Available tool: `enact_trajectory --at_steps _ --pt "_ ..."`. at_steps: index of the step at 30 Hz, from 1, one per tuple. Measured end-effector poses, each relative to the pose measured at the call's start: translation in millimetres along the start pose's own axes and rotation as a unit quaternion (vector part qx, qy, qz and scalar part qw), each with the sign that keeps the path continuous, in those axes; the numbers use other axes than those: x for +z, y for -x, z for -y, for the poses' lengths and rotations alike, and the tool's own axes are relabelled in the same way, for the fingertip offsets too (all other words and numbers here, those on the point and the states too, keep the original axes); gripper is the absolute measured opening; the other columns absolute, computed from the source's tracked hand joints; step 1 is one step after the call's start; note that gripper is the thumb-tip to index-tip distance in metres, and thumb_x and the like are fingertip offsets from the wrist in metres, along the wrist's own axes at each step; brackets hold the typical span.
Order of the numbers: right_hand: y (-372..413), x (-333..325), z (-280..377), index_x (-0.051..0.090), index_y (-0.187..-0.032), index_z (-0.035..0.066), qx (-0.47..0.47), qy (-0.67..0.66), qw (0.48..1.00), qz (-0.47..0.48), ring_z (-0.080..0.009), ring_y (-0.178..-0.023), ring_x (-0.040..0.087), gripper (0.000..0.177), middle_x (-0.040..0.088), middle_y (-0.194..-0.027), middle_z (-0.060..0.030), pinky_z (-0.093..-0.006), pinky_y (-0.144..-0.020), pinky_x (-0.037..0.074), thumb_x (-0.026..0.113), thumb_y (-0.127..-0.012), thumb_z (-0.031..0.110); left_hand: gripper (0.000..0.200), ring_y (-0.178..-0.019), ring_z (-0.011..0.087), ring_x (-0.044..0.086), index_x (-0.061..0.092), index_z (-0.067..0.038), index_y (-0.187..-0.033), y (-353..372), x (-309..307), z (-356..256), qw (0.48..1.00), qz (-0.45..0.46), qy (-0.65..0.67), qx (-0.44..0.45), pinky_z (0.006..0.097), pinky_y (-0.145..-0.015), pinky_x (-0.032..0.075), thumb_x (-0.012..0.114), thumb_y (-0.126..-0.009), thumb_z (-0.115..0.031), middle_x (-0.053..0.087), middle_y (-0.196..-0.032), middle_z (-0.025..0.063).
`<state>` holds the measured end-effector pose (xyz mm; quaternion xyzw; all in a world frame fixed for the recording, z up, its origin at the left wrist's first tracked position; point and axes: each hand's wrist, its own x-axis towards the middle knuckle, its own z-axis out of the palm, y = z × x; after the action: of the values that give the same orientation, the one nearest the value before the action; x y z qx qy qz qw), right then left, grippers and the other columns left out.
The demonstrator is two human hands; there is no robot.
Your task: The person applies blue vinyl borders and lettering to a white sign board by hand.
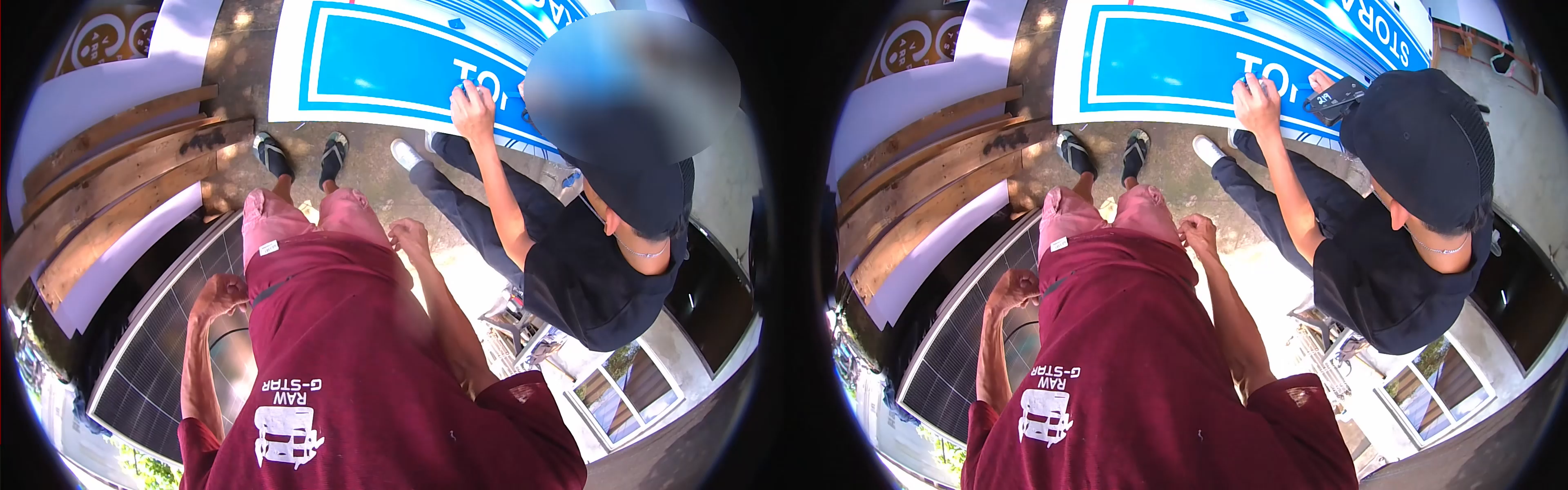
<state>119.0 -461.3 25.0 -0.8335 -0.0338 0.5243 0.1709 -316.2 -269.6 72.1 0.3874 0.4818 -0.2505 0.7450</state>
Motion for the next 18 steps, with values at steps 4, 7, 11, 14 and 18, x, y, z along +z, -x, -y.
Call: enact_trajectory --at_steps 4,7,11,14,18 --pt "1 -1 1 0.068 -0.099 -0.006 0.001 0.0 1.0 -0.004 -0.0177 -0.063 0.066 0.018 0.069 -0.08 -0.0132 -0.0294 -0.05 0.052 0.057 -0.089 0.004 0.009 -0.051 0.0118 0.061 0.07 0.0 -0.083 1 0 -3 1.0 0.003 0.007 -0.001 0.0253 -0.043 0.042 0.074 -0.085 -0.007 0.07 -0.067 0.011" --pt "-1 -1 1 0.068 -0.099 -0.007 -0.003 -0.003 1.0 -0.004 -0.0177 -0.062 0.065 0.018 0.069 -0.08 -0.0135 -0.0292 -0.049 0.051 0.058 -0.09 0.005 0.009 -0.051 0.0117 0.061 0.069 0.0 -0.082 -1 -1 -4 1.0 0.005 0.014 0.007 0.025 -0.042 0.042 0.074 -0.085 -0.007 0.07 -0.067 0.011" --pt "-2 -3 0 0.067 -0.098 -0.007 -0.007 -0.004 1.0 -0.006 -0.0177 -0.062 0.065 0.017 0.069 -0.08 -0.0136 -0.0294 -0.048 0.051 0.058 -0.09 0.006 0.008 -0.049 0.011 0.059 0.068 0.0 -0.08 -3 -2 -6 1.0 0.003 0.01 0.002 0.0246 -0.041 0.041 0.073 -0.083 -0.006 0.07 -0.067 0.0111" --pt "-2 -3 1 0.067 -0.098 -0.007 -0.013 -0.003 1.0 -0.007 -0.0182 -0.061 0.065 0.017 0.069 -0.08 -0.0137 -0.0299 -0.048 0.051 0.059 -0.091 0.007 0.007 -0.048 0.0105 0.058 0.068 -0.001 -0.08 -4 -2 -6 1.0 0.001 0.01 0.002 0.0245 -0.041 0.041 0.072 -0.082 -0.006 0.07 -0.067 0.0112" --pt "-5 -3 0 0.067 -0.099 -0.006 -0.016 -0.002 1.0 -0.002 -0.0188 -0.062 0.066 0.018 0.069 -0.081 -0.0139 -0.0304 -0.048 0.051 0.06 -0.091 0.008 0.006 -0.047 0.0101 0.057 0.068 0.0 -0.081 -4 -1 -12 1.0 -0.005 -0.005 0.002 0.0246 -0.04 0.041 0.072 -0.082 -0.005 0.07 -0.066 0.0112"
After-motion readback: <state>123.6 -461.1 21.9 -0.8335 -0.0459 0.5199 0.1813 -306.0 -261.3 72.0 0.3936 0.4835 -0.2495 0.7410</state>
